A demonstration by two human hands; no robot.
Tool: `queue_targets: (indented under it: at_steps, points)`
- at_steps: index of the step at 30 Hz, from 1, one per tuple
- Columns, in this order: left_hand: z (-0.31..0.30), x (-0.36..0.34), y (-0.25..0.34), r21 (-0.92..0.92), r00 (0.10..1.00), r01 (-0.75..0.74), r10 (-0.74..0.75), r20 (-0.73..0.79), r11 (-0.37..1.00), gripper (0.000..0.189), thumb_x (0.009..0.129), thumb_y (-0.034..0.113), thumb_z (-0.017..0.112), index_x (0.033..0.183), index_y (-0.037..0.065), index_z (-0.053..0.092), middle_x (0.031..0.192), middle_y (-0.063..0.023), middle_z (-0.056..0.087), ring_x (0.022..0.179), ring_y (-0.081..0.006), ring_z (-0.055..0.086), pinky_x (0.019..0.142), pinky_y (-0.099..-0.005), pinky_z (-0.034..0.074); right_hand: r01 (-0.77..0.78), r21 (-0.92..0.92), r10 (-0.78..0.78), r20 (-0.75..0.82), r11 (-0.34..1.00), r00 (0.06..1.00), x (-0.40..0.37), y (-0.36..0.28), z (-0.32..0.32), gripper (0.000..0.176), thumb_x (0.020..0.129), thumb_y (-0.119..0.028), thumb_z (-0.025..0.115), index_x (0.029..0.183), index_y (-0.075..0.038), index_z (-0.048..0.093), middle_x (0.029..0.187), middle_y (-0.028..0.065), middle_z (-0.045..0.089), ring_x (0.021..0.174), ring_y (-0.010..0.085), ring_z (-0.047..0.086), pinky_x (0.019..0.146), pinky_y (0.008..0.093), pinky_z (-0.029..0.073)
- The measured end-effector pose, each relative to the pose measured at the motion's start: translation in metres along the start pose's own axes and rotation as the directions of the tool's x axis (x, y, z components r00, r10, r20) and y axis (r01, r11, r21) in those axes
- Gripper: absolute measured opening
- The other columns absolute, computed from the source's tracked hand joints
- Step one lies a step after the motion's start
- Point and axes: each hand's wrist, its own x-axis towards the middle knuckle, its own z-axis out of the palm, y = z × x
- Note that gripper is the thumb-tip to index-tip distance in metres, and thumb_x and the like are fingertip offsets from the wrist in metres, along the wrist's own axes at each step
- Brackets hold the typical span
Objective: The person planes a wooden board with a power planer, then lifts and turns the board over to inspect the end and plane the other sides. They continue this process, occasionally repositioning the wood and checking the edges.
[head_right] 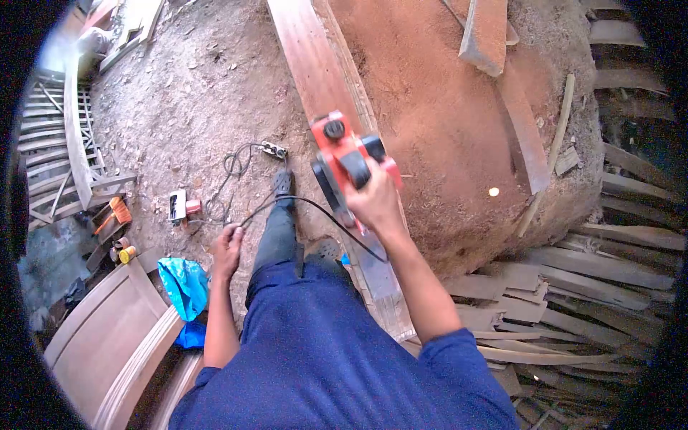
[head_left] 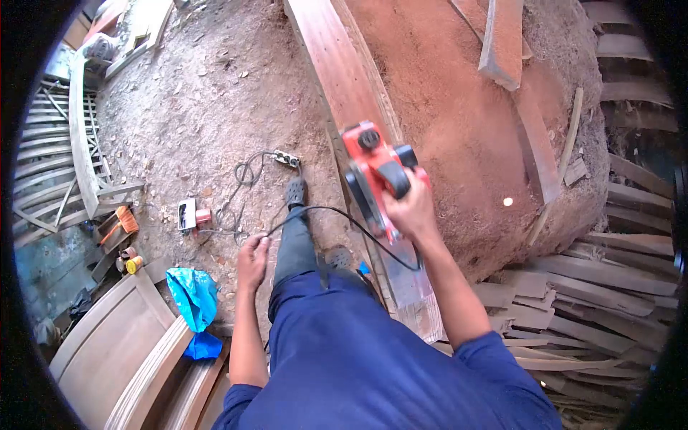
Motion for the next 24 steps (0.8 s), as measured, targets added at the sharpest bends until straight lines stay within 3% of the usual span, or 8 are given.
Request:
queue_targets:
  at_steps: [5, 11, 12, 13, 14, 17, 21, 24]
  points:
    - [-0.021, 0.019, -0.012, -0.183, 0.983, -0.007, -0.028, -0.184, 0.983, 0.02, 0.102, 0.018, 0.06, 0.106, 0.0, 0.068, 0.095, -0.0043, 0.068, 0.089, -0.0121, 0.062, 0.082, -0.0277, 0.049, 0.087, 0.146, -0.078, -0.068, 0.986, 0.995, 0.118, -0.042, 0.022, 0.031, 0.074, -0.017, 0.065, 0.1, -0.001, 0.07, 0.082, 0.0217, 0.069, 0.08, 0.0316, 0.071, 0.073, 0.0404, 0.054]
    - [-0.026, 0.023, -0.021, -0.237, 0.961, -0.03, -0.037, -0.273, 0.971, 0.02, 0.103, 0.018, 0.058, 0.104, 0.0, 0.067, 0.095, -0.0046, 0.068, 0.089, -0.0125, 0.061, 0.084, -0.0284, 0.049, 0.078, -0.015, -0.079, -0.032, 0.997, 0.996, 0.255, -0.079, 0.052, 0.036, 0.073, -0.02, 0.063, 0.106, -0.012, 0.075, 0.088, 0.0209, 0.072, 0.084, 0.032, 0.072, 0.076, 0.0408, 0.055]
    - [-0.024, 0.024, -0.025, -0.25, 0.959, -0.024, -0.049, -0.28, 0.968, 0.019, 0.103, 0.017, 0.058, 0.103, 0.0, 0.067, 0.095, -0.0047, 0.067, 0.089, -0.0124, 0.061, 0.085, -0.0283, 0.048, -0.014, 0.011, 0.014, -0.005, 1.0, 1.0, 0.266, -0.103, 0.047, 0.034, 0.074, -0.021, 0.064, 0.104, -0.011, 0.076, 0.089, 0.0221, 0.073, 0.084, 0.0321, 0.072, 0.077, 0.0403, 0.056]
    - [-0.022, 0.024, -0.027, -0.267, 0.959, -0.037, -0.04, -0.279, 0.963, 0.019, 0.103, 0.017, 0.057, 0.103, 0.001, 0.067, 0.095, -0.0049, 0.067, 0.089, -0.0123, 0.061, 0.085, -0.0283, 0.048, 0.053, 0.035, -0.051, -0.041, 0.998, 0.998, 0.296, -0.102, 0.059, 0.03, 0.076, -0.024, 0.066, 0.1, -0.009, 0.076, 0.09, 0.0226, 0.073, 0.087, 0.0319, 0.073, 0.078, 0.0407, 0.056]
    - [-0.019, 0.025, -0.026, -0.266, 0.96, -0.045, -0.032, -0.279, 0.963, 0.019, 0.103, 0.017, 0.057, 0.103, 0.001, 0.067, 0.095, -0.0049, 0.067, 0.089, -0.0123, 0.061, 0.085, -0.0283, 0.048, 0.001, 0.003, 0.0, -0.085, 1.0, 0.996, 0.336, -0.094, 0.076, 0.059, 0.076, -0.054, 0.076, 0.093, 0.003, 0.074, 0.1, 0.0277, 0.071, 0.099, 0.0343, 0.071, 0.085, 0.041, 0.056]
    - [-0.014, 0.018, -0.013, -0.333, 0.964, -0.007, -0.082, -0.254, 0.943, 0.019, 0.104, 0.019, 0.058, 0.105, 0.002, 0.067, 0.096, -0.0043, 0.067, 0.09, -0.0118, 0.061, 0.084, -0.0281, 0.048, -0.018, -0.04, 0.019, 0.017, 0.999, 1.0, 0.405, -0.093, 0.098, 0.063, 0.074, -0.048, 0.076, 0.1, 0.008, 0.071, 0.107, 0.0275, 0.071, 0.102, 0.0333, 0.071, 0.088, 0.0386, 0.056]
    - [-0.017, 0.007, -0.016, -0.342, 0.961, 0.01, -0.103, -0.255, 0.94, 0.022, 0.104, 0.02, 0.057, 0.106, 0.001, 0.066, 0.097, -0.004, 0.068, 0.092, -0.0131, 0.063, 0.087, -0.0292, 0.049, 0.043, 0.074, -0.045, 0.026, 0.996, 0.999, 0.31, -0.096, 0.065, 0.054, 0.079, -0.047, 0.072, 0.108, -0.001, 0.072, 0.107, 0.0238, 0.072, 0.1, 0.0327, 0.071, 0.087, 0.0399, 0.055]
    - [-0.018, 0.0, -0.028, -0.343, 0.972, 0.047, -0.122, -0.202, 0.938, 0.025, 0.104, 0.021, 0.057, 0.111, -0.001, 0.066, 0.1, -0.0062, 0.069, 0.094, -0.0138, 0.063, 0.088, -0.0298, 0.05, 0.12, -0.005, -0.12, 0.038, 0.993, 0.992, 0.206, -0.058, 0.043, 0.035, 0.085, -0.035, 0.066, 0.11, -0.012, 0.072, 0.099, 0.0211, 0.073, 0.095, 0.0336, 0.071, 0.081, 0.0407, 0.054]
